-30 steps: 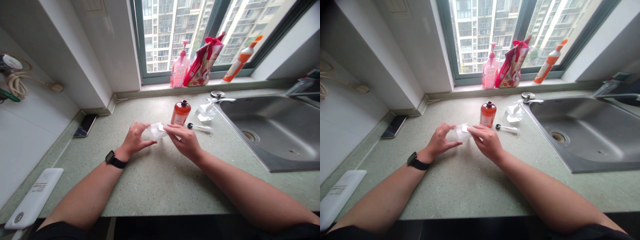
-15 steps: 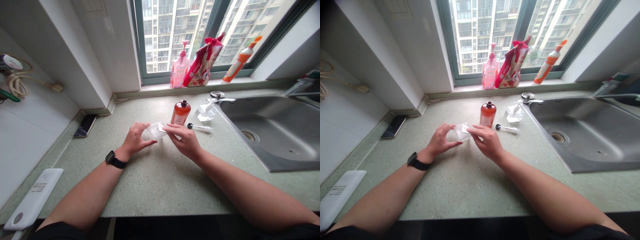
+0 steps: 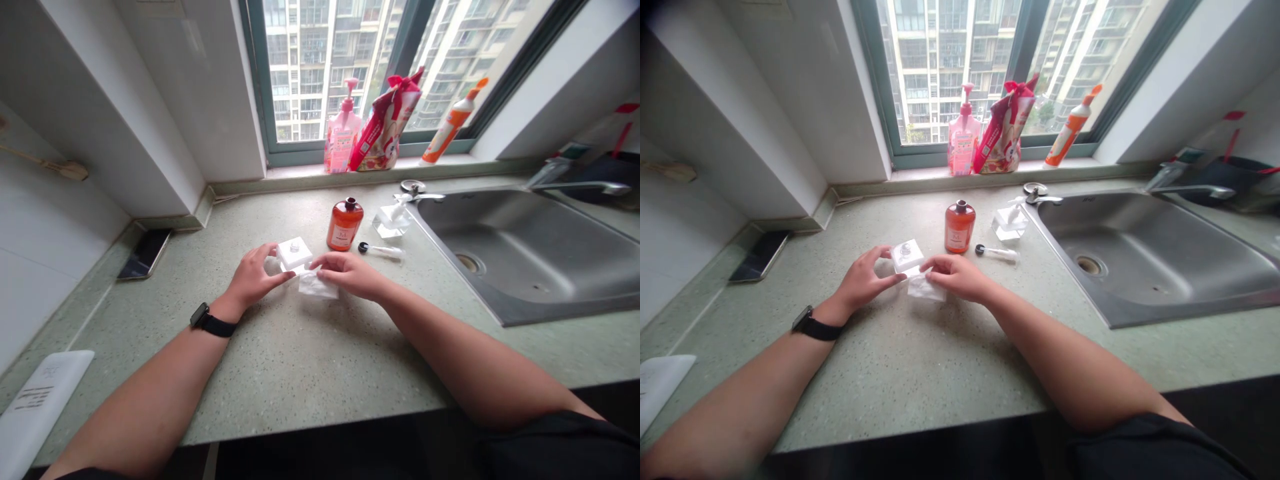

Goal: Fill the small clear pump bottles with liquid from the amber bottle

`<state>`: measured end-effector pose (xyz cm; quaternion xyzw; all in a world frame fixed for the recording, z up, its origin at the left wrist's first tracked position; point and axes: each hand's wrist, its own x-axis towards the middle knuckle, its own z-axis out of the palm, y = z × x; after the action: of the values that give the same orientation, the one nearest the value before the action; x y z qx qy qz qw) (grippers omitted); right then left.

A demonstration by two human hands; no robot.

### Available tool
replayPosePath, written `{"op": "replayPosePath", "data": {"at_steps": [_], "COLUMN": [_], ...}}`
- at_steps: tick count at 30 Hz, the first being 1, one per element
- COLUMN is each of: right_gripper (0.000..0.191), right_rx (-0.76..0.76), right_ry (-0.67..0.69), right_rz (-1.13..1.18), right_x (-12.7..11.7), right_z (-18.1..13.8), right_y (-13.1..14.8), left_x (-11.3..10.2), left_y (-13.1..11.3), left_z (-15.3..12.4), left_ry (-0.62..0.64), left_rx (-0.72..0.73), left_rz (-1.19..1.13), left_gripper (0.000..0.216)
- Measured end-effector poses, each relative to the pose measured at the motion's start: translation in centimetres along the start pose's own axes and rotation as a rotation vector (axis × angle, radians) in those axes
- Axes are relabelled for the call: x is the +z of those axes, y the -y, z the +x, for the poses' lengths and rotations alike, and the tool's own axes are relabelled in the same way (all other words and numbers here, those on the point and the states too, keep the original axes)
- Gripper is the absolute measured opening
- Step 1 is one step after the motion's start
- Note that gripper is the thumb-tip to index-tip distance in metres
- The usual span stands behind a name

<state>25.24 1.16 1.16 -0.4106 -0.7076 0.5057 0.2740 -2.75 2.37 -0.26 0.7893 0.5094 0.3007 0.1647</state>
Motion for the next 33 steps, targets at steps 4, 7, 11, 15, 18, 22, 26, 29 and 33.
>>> {"op": "replayPosePath", "data": {"at_steps": [4,7,11,15,18,22,26,29,33], "right_gripper": [0.015,0.013,0.008,0.003,0.012,0.037,0.043,0.028,0.020], "right_rx": [-0.081,-0.214,-0.303,-0.363,-0.399,-0.342,-0.164,-0.011,0.271], "right_ry": [0.038,-0.084,0.009,0.119,0.008,-0.171,-0.295,-0.382,-0.409], "right_rz": [-0.397,-0.691,-0.724,-0.718,-0.658,-0.627,-0.642,-0.684,-0.795], "right_x": [0.6,0.3,0.3,0.6,-0.5,-4.0,-8.2,-10.9,-13.7], "right_z": [-0.2,-0.3,-0.3,-0.5,-0.6,-0.8,-1.4,-2.2,-3.5], "right_y": [-0.1,-0.2,-0.3,-0.2,0.6,1.8,1.8,1.1,-0.3], "left_x": [-0.1,-0.3,-0.4,-0.4,-0.4,-0.3,-0.4,-0.4,-0.4], "left_y": [-0.1,-0.3,-0.4,-0.2,0.0,0.1,0.0,-0.1,-0.1], "left_z": [0.1,0.1,0.1,0.1,0.2,0.3,0.3,0.4,0.4], "left_ry": [0.006,0.019,0.034,0.042,0.044,0.064,0.064,0.076,0.078], "left_rx": [0.002,-0.012,-0.027,-0.024,-0.029,-0.041,-0.037,-0.041,-0.032], "left_rz": [-0.008,-0.002,0.002,-0.002,-0.007,-0.006,-0.012,-0.021,-0.016], "left_gripper": [0.065,0.066,0.066,0.069,0.072,0.074,0.072,0.073,0.073]}}
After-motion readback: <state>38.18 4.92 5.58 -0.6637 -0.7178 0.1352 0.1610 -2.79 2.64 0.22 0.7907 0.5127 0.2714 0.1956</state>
